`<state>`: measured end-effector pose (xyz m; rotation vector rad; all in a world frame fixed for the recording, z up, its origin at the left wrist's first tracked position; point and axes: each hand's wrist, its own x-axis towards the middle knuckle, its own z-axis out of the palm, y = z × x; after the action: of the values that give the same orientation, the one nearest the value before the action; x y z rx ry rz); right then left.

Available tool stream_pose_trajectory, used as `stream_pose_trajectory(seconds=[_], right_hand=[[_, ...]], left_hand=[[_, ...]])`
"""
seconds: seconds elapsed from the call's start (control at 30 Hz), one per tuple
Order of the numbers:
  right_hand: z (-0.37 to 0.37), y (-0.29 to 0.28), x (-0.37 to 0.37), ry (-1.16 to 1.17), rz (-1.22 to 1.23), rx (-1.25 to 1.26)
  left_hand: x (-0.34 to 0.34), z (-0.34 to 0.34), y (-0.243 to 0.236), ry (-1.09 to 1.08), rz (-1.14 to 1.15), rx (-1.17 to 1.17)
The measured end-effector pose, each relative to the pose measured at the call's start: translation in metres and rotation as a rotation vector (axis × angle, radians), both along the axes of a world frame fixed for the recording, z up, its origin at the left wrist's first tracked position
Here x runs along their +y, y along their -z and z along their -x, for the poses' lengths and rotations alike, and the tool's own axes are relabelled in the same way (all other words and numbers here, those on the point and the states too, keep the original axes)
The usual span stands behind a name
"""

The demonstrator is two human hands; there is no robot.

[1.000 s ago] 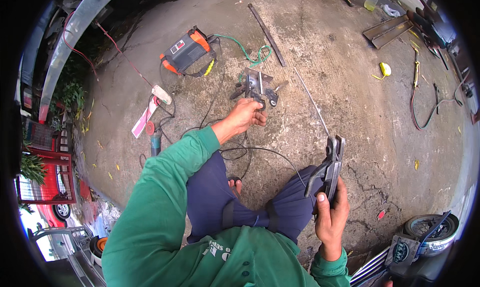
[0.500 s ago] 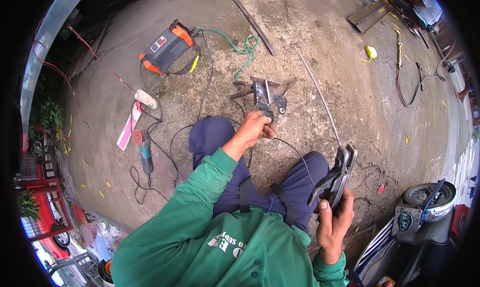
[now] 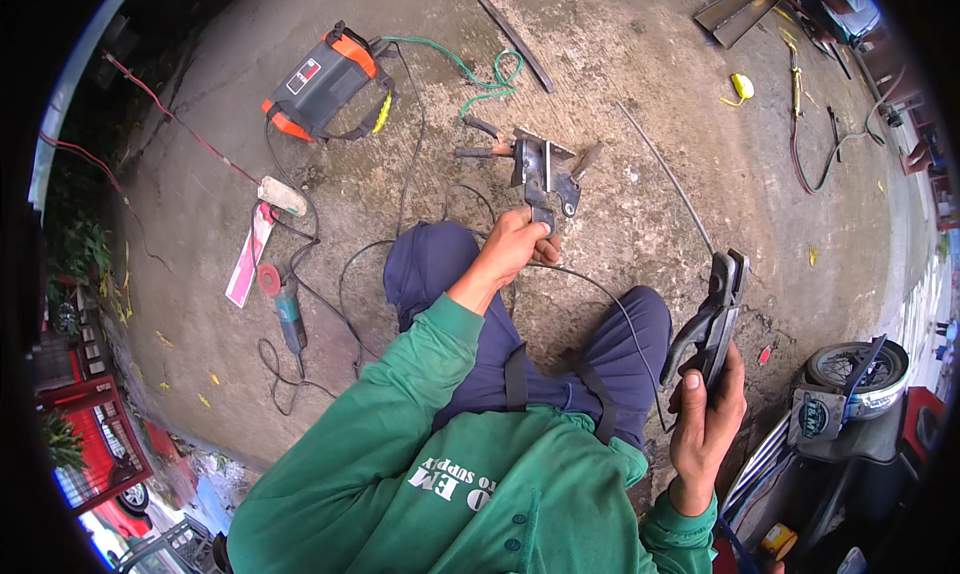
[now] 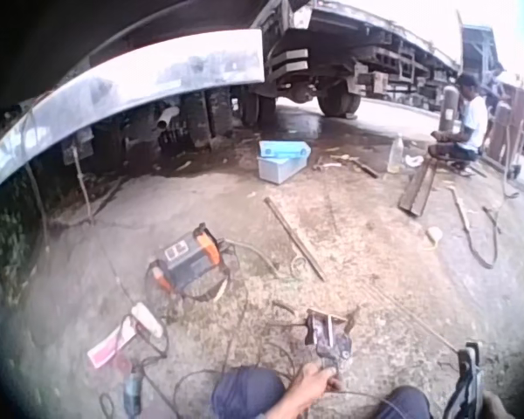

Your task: The person sits on the floor and uses a welding torch to join two metal pieces held by a clamp. After welding, they use a metal rod to chip away slag from the weld.

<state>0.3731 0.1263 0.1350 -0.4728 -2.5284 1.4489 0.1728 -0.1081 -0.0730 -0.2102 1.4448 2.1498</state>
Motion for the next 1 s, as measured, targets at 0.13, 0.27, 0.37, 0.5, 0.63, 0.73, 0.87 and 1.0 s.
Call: stream_pose_trajectory(seconds=[0.13,0.27,0.37,0.5,0.63,0.73,0.87,1.0], right_hand=[[-0.011,-0.008,-0.004,0.004,0.009,-0.017],[-0.021,-0.011,-0.009,-0.031,0.016,-0.12],[-0.019,0.009,-0.014,-0.067,-0.027,-0.09],[-0.018,0.021,-0.015,-0.141,-0.087,-0.103],[-0.023,0.025,-0.01,-0.119,-0.02,-0.14],[-0.025,0.027,-0.004,-0.101,0.017,-0.155],[-0.027,0.029,0.002,-0.105,0.028,-0.153],[-0.022,0.027,0.0,-0.134,0.01,-0.139]], left_hand=[[0.003,0.0,-0.009,0.073,0.104,0.094],[0.01,-0.001,-0.015,0.163,0.135,0.08],[0.01,-0.002,-0.01,0.218,0.143,0.091],[0.004,-0.007,-0.008,0.259,0.29,0.171],[-0.003,-0.01,-0.002,0.256,0.434,0.254],[0.005,-0.013,-0.015,0.192,0.387,0.201],[0.011,-0.011,-0.006,0.094,0.27,0.11],[0.013,-0.011,-0.005,0.052,0.254,0.134]])
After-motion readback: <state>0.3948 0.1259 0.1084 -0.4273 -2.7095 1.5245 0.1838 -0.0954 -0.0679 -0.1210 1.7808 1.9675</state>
